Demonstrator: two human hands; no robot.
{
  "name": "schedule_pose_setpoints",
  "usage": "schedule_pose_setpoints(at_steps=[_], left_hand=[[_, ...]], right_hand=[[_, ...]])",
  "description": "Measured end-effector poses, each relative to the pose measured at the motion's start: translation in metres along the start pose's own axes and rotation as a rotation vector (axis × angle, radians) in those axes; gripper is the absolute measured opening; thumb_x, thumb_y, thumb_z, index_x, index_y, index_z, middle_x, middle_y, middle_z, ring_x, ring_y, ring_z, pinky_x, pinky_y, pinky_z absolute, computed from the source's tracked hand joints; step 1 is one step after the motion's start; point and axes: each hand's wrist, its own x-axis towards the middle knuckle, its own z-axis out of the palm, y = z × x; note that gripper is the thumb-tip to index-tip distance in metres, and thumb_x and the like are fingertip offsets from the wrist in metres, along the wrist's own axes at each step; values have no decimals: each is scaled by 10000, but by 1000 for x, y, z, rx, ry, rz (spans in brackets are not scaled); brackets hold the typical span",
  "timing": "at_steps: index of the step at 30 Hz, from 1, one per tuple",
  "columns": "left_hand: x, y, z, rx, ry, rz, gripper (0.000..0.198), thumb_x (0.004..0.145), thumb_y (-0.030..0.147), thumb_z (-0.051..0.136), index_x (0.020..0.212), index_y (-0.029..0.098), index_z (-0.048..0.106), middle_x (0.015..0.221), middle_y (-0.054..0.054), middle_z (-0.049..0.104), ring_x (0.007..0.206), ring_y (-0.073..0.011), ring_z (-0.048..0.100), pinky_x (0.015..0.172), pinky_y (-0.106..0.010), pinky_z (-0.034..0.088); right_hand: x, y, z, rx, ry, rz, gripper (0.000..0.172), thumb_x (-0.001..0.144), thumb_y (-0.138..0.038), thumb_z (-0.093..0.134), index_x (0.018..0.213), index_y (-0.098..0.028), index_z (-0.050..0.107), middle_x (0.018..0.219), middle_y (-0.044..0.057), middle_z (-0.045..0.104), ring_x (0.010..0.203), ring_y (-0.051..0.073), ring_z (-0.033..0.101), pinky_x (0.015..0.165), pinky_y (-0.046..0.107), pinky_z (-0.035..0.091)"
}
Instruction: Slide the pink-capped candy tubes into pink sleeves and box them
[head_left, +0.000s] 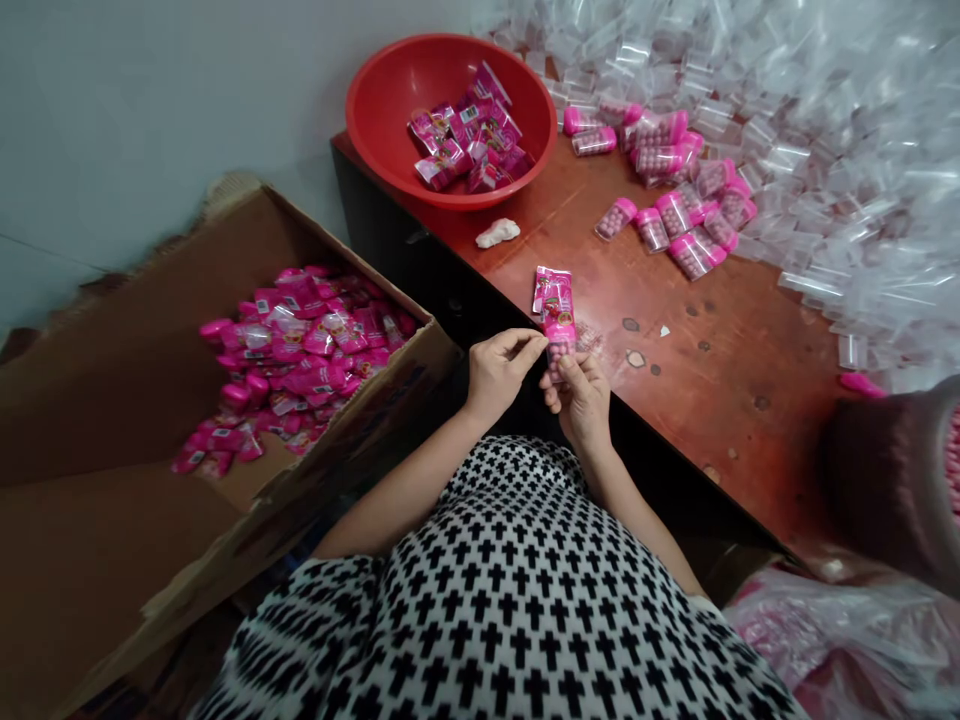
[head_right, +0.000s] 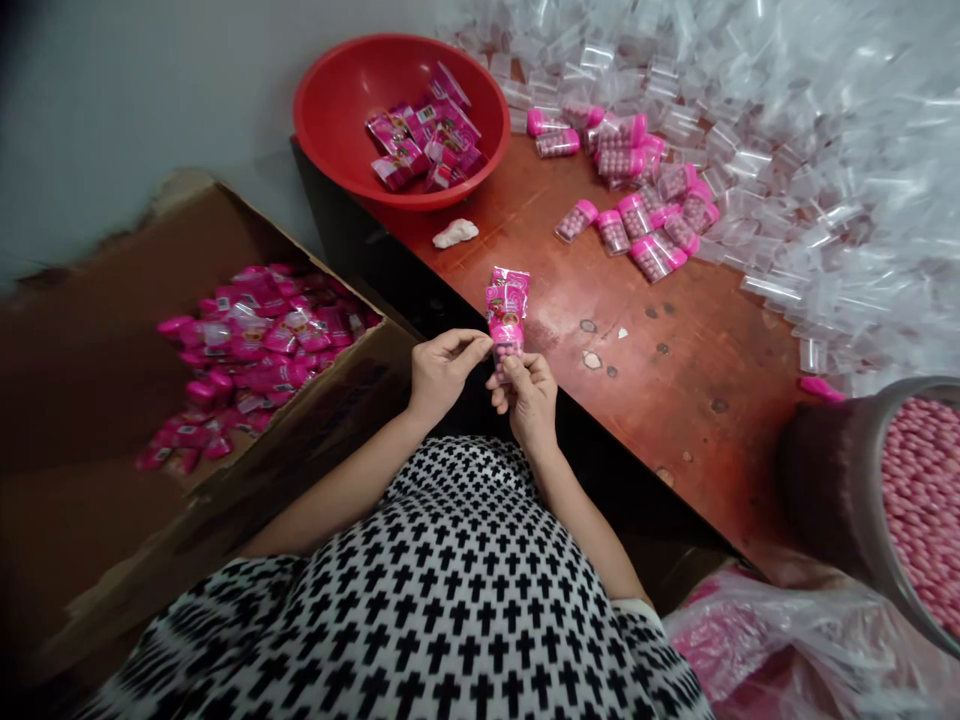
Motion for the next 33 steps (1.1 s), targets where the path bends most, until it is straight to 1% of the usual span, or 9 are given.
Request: schedule_pose_setpoints(at_steps=[3, 6, 13, 18, 26, 29, 33], left_hand=[[1, 0, -2, -96, -30, -81, 197, 776, 348, 650, 800, 163, 711, 741, -16, 716, 651, -126, 652, 626, -218, 510], [2, 0, -3, -83, -33, -80, 199, 785, 347, 636, 800, 162, 710, 738, -19, 712, 662, -134, 659, 632, -226, 512], [2, -1, -1, 139, 14, 87, 165, 813, 273, 596, 753, 157, 696, 701, -18, 693, 610, -114, 630, 616, -215, 476], [2, -2, 0, 209, 54, 193, 149, 819, 236, 583, 728, 162, 674, 675, -2, 678, 576, -92, 601, 600, -199, 461], [0, -4, -2, 310, 53, 392, 159, 844, 189, 547, 728, 151, 650, 640, -2, 635, 556, -83, 558, 584, -197, 440], [0, -5, -5, 352, 55, 434, 173, 860, 189, 528, 735, 149, 641, 649, -10, 633, 570, -86, 555, 596, -203, 439], [-3, -5, -8, 402, 60, 429, 201, 876, 198, 498, 734, 154, 633, 636, -12, 619, 566, -90, 540, 595, -211, 429]], right_hand=[[-2, 0, 0, -1, -12, 0, 255, 762, -374, 675, 771, -186, 503, 545, -49, 632, 338, 56, 511, 283, 128, 324], [-3, 0, 0, -7, -16, 1, 259, 761, -378, 675, 766, -188, 499, 536, -57, 621, 335, 57, 511, 280, 128, 322], [-4, 1, 2, -6, 2, 0, 254, 763, -365, 674, 760, -185, 494, 543, -48, 631, 336, 54, 509, 281, 125, 326], [-5, 3, 3, -10, 25, -2, 267, 760, -381, 676, 774, -188, 493, 544, -47, 634, 339, 57, 512, 279, 126, 325], [-8, 4, 7, -6, 77, -18, 270, 757, -396, 677, 795, -180, 520, 538, -59, 610, 340, 57, 511, 277, 132, 340], [-9, 6, 11, 10, 99, -18, 262, 764, -395, 667, 807, -175, 531, 543, -60, 609, 335, 48, 495, 272, 128, 323], [-10, 10, 13, -12, 127, -14, 252, 782, -397, 647, 812, -175, 531, 536, -70, 590, 335, 39, 476, 270, 127, 290]])
